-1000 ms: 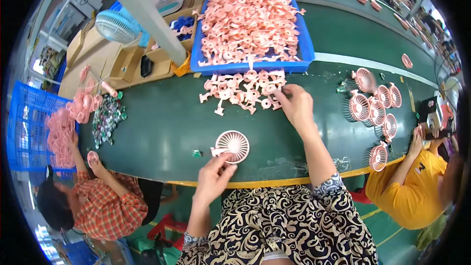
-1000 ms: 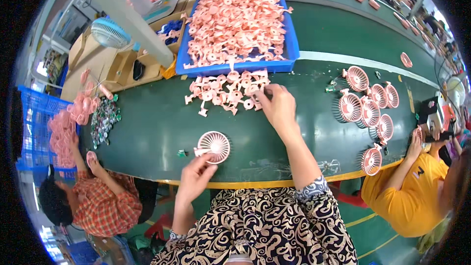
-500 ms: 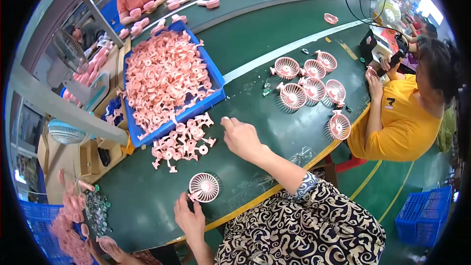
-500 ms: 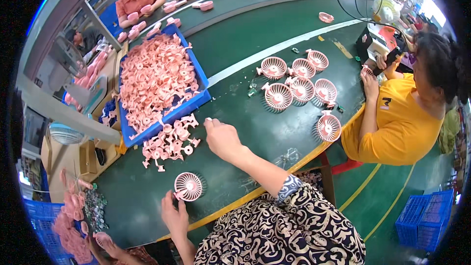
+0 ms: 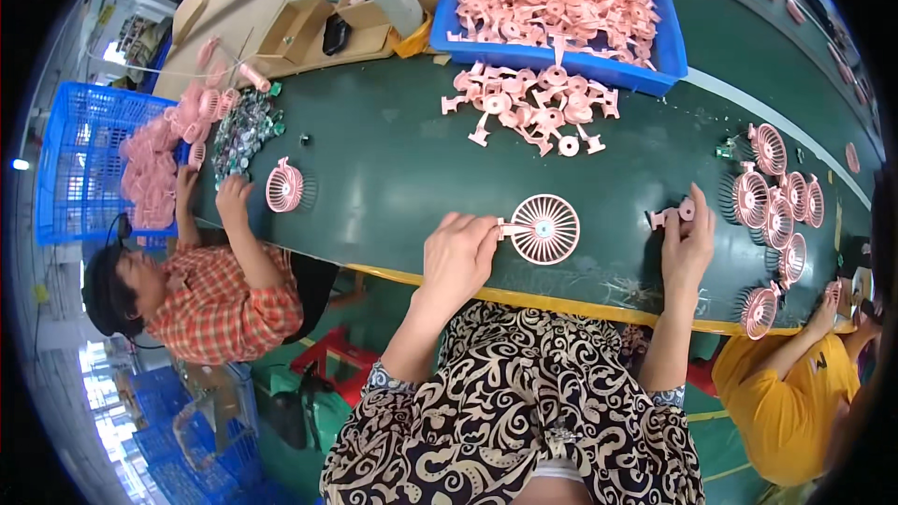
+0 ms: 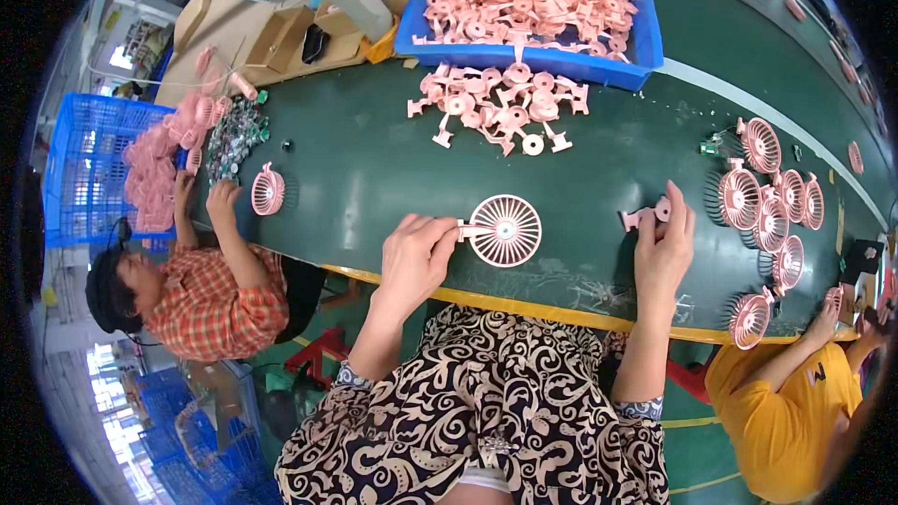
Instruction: The person assembles portable fans by picking plastic brackets and fan grilles from a container and workbench, attaching the brackets into the fan grilles by hand, and placing the assembled fan pieces onto the table.
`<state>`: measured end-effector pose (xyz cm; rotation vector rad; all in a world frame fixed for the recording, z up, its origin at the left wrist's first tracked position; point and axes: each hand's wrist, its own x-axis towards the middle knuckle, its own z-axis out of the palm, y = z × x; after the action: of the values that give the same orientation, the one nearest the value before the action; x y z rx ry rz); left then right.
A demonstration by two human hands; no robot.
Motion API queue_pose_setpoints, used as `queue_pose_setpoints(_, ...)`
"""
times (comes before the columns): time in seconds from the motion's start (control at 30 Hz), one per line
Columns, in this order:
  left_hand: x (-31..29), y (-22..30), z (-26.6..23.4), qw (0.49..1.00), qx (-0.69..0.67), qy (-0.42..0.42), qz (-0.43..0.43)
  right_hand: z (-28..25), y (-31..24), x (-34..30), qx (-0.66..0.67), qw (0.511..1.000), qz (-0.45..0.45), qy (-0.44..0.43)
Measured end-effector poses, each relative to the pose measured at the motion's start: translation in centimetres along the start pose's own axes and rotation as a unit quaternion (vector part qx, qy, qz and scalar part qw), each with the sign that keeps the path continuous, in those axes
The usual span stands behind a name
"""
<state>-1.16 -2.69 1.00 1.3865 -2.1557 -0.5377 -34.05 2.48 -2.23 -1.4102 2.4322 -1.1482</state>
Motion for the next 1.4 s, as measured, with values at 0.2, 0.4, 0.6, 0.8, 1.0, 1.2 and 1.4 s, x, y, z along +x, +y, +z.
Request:
queue_pose_setpoints(0.2,-0.4,-0.2,0.6,0.999,-0.036,0.008,-0.008,-0.8,2.2,-0.2,-0.075,0.992,-0.096,-0.012)
queue_pose_setpoints(0.4,-0.4,0.2,1.5,0.997,-0.068,0.005,-0.019,-1.2,-2.9,-2.1,0.051,0.979,-0.084,-0.178)
queue_pose_setpoints(0.6,-0.4,0.1,2.2,0.999,-0.041,0.021,0.017,2.4,-8.9,-4.7,0.117,0.953,-0.221,-0.169)
queue_pose_setpoints(0.8,-0.3,0.6,2.4,0.993,0.015,0.092,0.069,4.1,-8.8,-5.8,0.015,0.953,-0.271,-0.138)
queue_pose_setpoints(1.0,-0.7,-0.3,2.4,0.996,-0.066,0.057,0.006,4.1,-9.6,-6.1,-0.011,0.954,-0.269,-0.132)
queue_pose_setpoints(1.2,-0.7,-0.6,2.9,0.993,-0.101,0.055,-0.012,4.2,-9.1,-5.5,0.039,0.938,-0.304,-0.162)
queue_pose_setpoints(1.4,-0.9,-0.6,2.9,0.991,-0.122,0.042,-0.045,4.9,-9.2,-5.5,0.013,0.934,-0.305,-0.182)
